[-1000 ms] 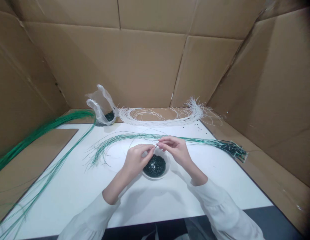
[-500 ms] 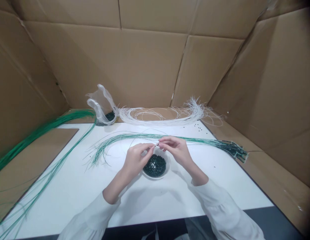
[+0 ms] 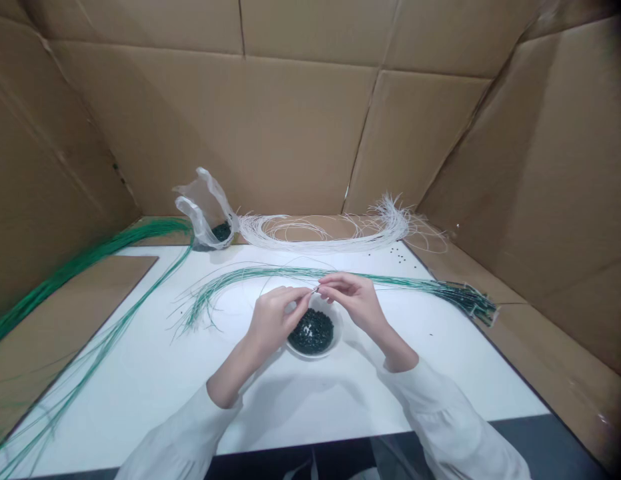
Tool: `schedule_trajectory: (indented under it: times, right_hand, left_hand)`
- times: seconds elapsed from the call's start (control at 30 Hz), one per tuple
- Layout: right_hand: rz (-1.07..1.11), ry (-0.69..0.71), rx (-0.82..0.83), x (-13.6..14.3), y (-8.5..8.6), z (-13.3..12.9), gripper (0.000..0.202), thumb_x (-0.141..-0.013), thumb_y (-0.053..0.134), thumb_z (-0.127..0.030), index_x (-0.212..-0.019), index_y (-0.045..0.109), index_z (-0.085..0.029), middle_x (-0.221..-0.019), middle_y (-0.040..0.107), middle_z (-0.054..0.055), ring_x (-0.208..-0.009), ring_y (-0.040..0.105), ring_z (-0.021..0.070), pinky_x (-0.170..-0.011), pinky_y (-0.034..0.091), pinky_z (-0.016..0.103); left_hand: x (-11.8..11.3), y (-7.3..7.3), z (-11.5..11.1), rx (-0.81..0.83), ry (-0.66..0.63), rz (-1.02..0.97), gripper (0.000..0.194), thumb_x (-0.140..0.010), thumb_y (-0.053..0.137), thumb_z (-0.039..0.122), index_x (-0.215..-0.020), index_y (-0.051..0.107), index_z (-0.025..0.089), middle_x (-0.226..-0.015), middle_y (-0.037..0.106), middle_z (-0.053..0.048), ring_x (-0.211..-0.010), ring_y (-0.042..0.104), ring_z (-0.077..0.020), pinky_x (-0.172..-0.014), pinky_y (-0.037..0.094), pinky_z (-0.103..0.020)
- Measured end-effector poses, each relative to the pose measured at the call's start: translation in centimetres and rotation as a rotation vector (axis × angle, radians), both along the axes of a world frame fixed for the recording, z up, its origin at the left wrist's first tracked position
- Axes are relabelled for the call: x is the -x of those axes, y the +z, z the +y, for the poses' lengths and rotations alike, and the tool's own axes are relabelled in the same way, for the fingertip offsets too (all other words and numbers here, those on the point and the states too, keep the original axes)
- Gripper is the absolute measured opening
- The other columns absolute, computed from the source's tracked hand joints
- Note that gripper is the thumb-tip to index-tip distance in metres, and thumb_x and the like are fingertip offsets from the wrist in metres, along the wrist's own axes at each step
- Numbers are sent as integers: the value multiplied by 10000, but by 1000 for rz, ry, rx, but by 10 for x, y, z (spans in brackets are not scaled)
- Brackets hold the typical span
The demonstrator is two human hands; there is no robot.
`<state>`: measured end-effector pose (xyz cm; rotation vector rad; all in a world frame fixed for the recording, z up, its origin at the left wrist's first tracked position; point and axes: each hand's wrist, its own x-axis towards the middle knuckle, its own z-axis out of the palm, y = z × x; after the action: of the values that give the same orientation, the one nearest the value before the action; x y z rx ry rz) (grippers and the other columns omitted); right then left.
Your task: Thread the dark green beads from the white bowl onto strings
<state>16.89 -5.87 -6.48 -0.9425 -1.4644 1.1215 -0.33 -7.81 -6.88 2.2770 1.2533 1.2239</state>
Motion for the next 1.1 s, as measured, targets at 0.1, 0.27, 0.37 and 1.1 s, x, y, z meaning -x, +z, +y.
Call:
schedule_trajectory:
  times: [0.1, 0.27, 0.37, 1.1]
  right_hand:
    - [5, 2, 5, 0, 0, 0, 202, -653, 705, -293, -793, 648, -158, -711, 659, 20, -629, 622, 135, -549, 498, 212]
    - [3, 0, 1, 0, 0, 1, 203, -656, 701, -289, -797, 648, -152, -705, 660, 24, -620, 616, 134, -546, 496, 217]
    - [-4, 0, 2, 0, -1, 1, 210, -656, 699, -294, -799, 646, -151, -696, 660, 26, -622, 618, 144, -547, 499, 230]
    - [-244, -20, -255, -1, -1, -2, 133, -725, 648, -247, -838, 646, -176, -833, 667, 35, -746, 626, 152, -642, 493, 241]
  left_hand:
    - [-1, -2, 2, -50, -1, 22, 168, -827, 486, 232, -850, 648, 194, -756, 673, 3, -670, 577, -110, -649, 420, -219]
    - [-1, -4, 2, -139, 11, 50, 164, -822, 493, 218, -847, 650, 179, -713, 666, -2, -619, 557, -109, -621, 418, -223]
    - [-1, -4, 2, -170, 14, 65, 168, -823, 489, 214, -846, 652, 176, -699, 663, -3, -601, 549, -106, -612, 418, -221]
    - [-2, -6, 3, -150, 19, 88, 191, -834, 464, 224, -855, 649, 182, -743, 674, -21, -637, 563, -117, -624, 419, -223]
